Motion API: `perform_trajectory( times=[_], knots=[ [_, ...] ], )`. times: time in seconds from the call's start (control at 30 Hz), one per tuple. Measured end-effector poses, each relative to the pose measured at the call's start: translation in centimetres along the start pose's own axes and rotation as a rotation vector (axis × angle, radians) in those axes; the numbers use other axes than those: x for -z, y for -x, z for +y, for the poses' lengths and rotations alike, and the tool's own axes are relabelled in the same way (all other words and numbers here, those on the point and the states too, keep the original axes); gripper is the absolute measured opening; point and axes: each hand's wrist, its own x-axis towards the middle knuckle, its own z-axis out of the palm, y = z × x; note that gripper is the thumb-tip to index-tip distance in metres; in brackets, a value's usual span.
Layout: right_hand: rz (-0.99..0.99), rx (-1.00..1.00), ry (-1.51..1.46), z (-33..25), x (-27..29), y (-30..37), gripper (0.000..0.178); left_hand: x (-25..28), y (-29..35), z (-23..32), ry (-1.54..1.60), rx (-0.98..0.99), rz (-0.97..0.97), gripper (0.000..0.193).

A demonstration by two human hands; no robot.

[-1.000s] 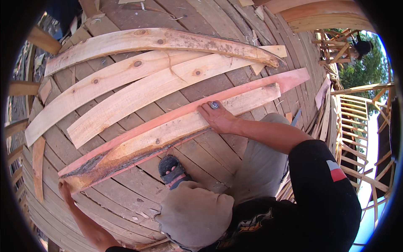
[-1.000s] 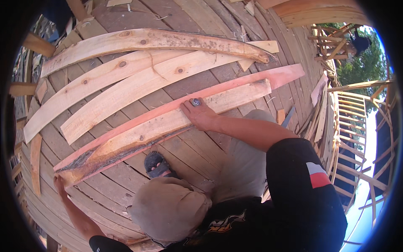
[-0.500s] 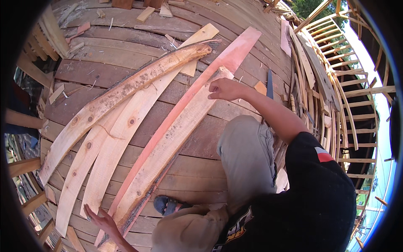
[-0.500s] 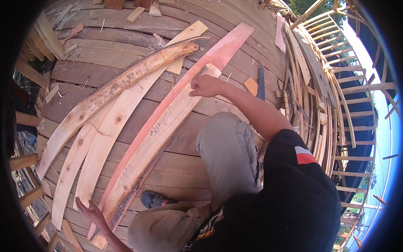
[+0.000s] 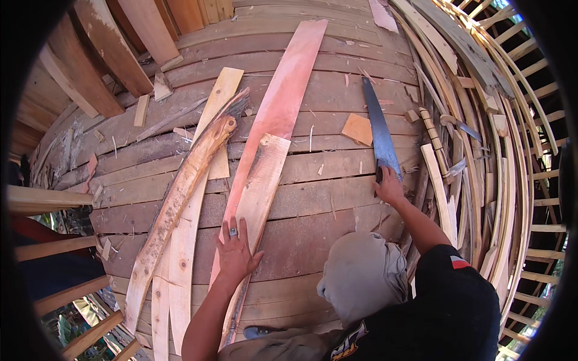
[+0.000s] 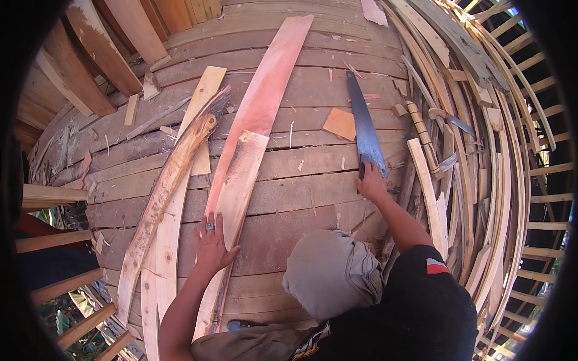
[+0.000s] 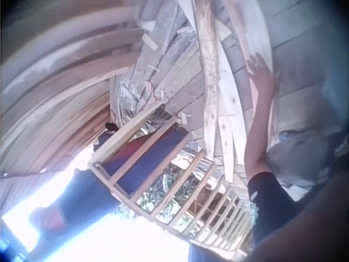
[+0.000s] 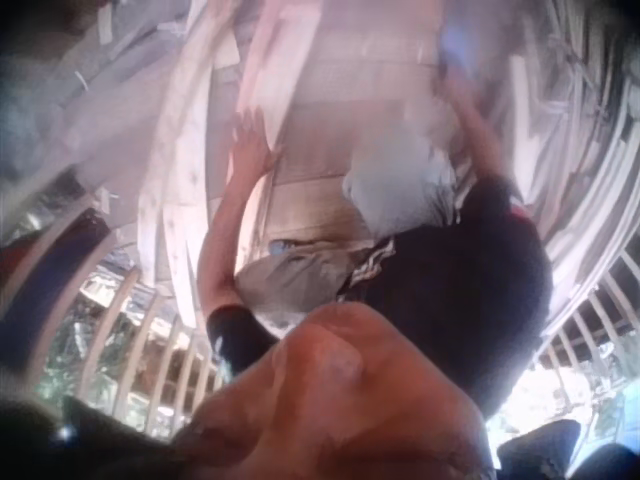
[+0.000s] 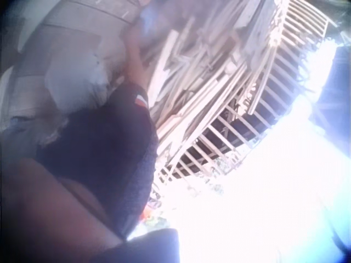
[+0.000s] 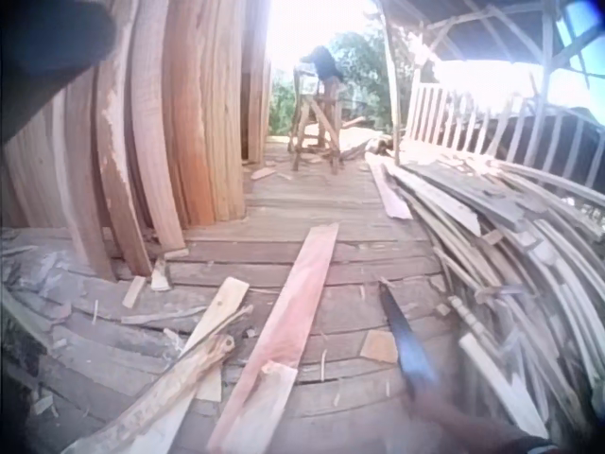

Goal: The person handles several curved and straight wooden planks on a wooden floor. They use a hand saw to cut a small piece off a thin wooden strip. They then move and arrange the various wood pieces on the floor by hand.

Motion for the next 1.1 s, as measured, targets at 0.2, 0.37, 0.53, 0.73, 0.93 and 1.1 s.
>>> perform_trajectory(
  times=[0.2,0.37,0.53,0.73,0.93,1.1],
  knots=[
    [0.006,0.193,-0.093,1.2,0.2,3.0,0.071,0.7,-10.4,5.7,0.040,0.329,0.075,0.131],
    [0.041,0.266,-0.204,3.8,-1.9,5.0,0.068,1.1,-14.0,6.0,0.403,0.613,0.083,0.132],
    [-0.121,0.210,-0.182,5.4,-0.8,4.5,0.060,0.8,-14.7,5.8,0.422,0.617,0.060,0.125],
    [-0.194,0.214,-0.078,4.9,-0.4,2.0,0.045,-0.8,-14.9,4.7,0.382,0.570,0.151,0.122],
    [-0.188,0.137,-0.031,4.8,-1.8,1.7,0.039,1.4,-15.9,6.6,0.325,0.603,0.037,0.133],
    [-0.255,0.119,-0.041,5.6,-3.5,1.0,0.045,3.3,-18.4,8.0,0.224,0.537,0.045,0.144]
  ],
)
